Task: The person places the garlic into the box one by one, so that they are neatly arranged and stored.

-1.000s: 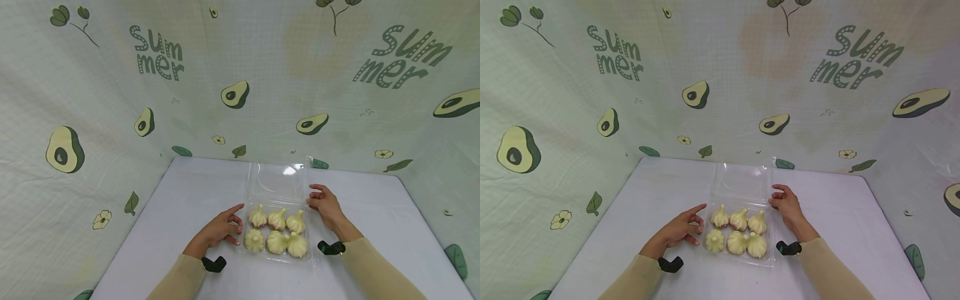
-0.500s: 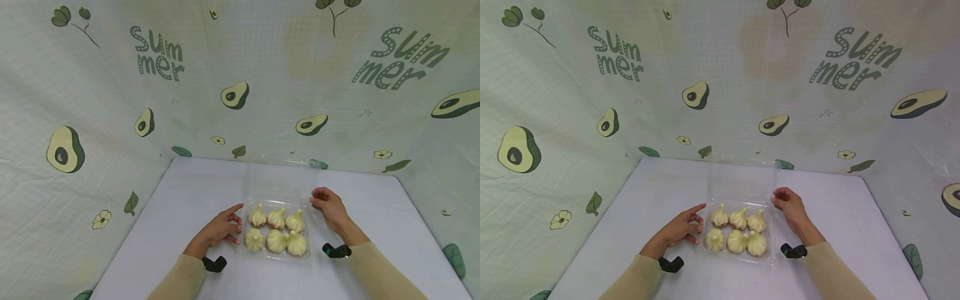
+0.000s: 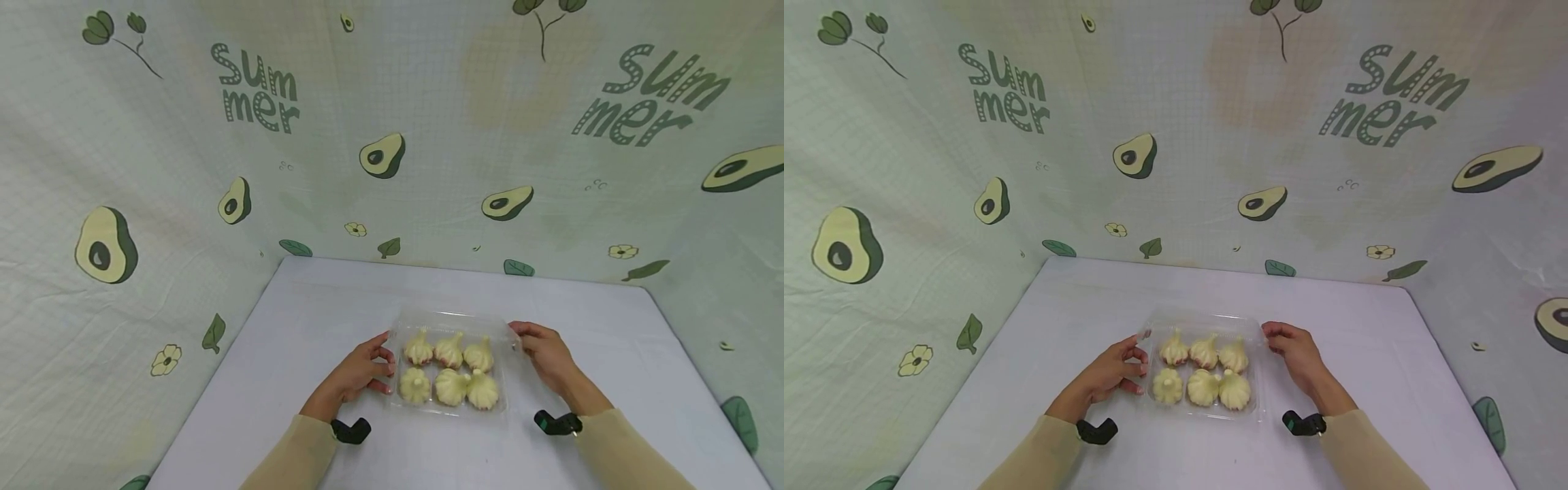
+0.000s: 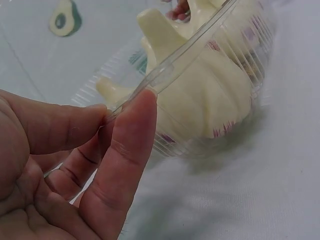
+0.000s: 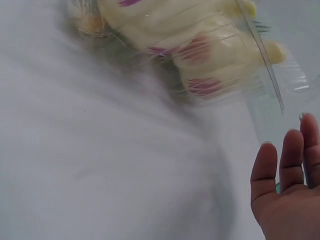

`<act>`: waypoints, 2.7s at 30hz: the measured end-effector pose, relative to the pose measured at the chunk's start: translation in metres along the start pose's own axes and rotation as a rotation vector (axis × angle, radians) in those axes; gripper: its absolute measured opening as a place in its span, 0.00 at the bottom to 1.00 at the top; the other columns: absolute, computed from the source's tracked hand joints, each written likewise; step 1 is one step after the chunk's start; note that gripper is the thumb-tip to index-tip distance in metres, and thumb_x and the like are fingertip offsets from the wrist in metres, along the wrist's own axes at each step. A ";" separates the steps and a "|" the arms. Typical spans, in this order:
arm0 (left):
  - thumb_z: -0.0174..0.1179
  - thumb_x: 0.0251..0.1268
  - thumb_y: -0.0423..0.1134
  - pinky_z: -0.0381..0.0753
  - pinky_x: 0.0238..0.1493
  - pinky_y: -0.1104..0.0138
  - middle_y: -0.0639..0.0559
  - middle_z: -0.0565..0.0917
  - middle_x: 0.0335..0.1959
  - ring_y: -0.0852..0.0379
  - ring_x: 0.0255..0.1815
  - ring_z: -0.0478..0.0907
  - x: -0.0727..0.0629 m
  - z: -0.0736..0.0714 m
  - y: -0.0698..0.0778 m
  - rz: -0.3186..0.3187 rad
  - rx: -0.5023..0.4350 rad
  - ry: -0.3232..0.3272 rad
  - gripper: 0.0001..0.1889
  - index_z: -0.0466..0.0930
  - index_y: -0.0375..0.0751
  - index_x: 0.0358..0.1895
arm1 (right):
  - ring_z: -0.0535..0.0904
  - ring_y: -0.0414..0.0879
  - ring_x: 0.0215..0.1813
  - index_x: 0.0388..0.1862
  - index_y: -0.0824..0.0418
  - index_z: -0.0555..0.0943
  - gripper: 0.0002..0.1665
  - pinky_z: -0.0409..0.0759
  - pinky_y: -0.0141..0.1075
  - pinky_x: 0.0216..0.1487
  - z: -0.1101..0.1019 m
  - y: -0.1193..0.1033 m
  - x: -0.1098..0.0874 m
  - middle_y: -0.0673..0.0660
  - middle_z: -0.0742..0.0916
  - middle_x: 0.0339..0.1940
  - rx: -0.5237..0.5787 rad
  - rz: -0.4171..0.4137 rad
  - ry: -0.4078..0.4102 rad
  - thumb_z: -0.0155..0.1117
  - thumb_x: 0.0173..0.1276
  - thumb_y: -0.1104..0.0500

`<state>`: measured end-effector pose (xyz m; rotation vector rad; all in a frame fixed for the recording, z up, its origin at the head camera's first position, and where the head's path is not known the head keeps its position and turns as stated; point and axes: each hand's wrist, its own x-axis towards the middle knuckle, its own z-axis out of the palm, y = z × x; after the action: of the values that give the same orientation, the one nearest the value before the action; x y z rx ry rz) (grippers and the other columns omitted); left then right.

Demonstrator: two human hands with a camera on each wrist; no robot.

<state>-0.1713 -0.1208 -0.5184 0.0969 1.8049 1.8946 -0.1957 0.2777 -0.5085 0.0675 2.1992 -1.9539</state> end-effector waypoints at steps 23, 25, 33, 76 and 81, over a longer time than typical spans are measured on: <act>0.60 0.71 0.23 0.85 0.26 0.67 0.45 0.74 0.49 0.55 0.36 0.75 0.005 0.000 -0.004 0.019 0.015 0.047 0.41 0.58 0.47 0.85 | 0.81 0.36 0.51 0.74 0.72 0.68 0.34 0.86 0.32 0.48 0.006 0.023 -0.017 0.49 0.84 0.56 0.009 -0.002 -0.026 0.68 0.75 0.63; 0.61 0.72 0.25 0.84 0.27 0.67 0.44 0.74 0.51 0.55 0.38 0.75 0.005 0.000 -0.004 0.021 0.020 0.062 0.40 0.59 0.47 0.84 | 0.81 0.36 0.50 0.75 0.72 0.67 0.35 0.86 0.33 0.48 0.006 0.023 -0.018 0.53 0.83 0.56 -0.019 0.020 -0.026 0.67 0.76 0.61; 0.55 0.84 0.38 0.88 0.38 0.65 0.43 0.81 0.58 0.54 0.46 0.82 0.005 0.002 -0.005 0.010 0.021 0.153 0.26 0.68 0.40 0.79 | 0.83 0.40 0.44 0.74 0.72 0.70 0.33 0.89 0.38 0.43 0.011 0.025 -0.026 0.58 0.87 0.50 -0.077 0.050 -0.027 0.66 0.79 0.56; 0.62 0.75 0.34 0.92 0.39 0.63 0.42 0.86 0.40 0.57 0.32 0.87 -0.037 0.008 -0.010 -0.135 -0.010 0.009 0.15 0.77 0.26 0.56 | 0.88 0.42 0.32 0.45 0.70 0.84 0.23 0.92 0.40 0.35 0.013 0.028 -0.079 0.52 0.89 0.33 0.077 0.202 -0.353 0.52 0.86 0.52; 0.63 0.74 0.33 0.92 0.40 0.62 0.43 0.87 0.40 0.57 0.33 0.87 -0.038 0.010 -0.010 -0.125 -0.017 0.020 0.11 0.78 0.29 0.51 | 0.89 0.41 0.34 0.50 0.69 0.84 0.17 0.92 0.38 0.36 0.013 0.029 -0.083 0.52 0.89 0.36 0.111 0.197 -0.372 0.55 0.84 0.56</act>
<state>-0.1316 -0.1272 -0.5157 -0.0403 1.7647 1.8290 -0.1086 0.2761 -0.5232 -0.0572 1.7785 -1.8085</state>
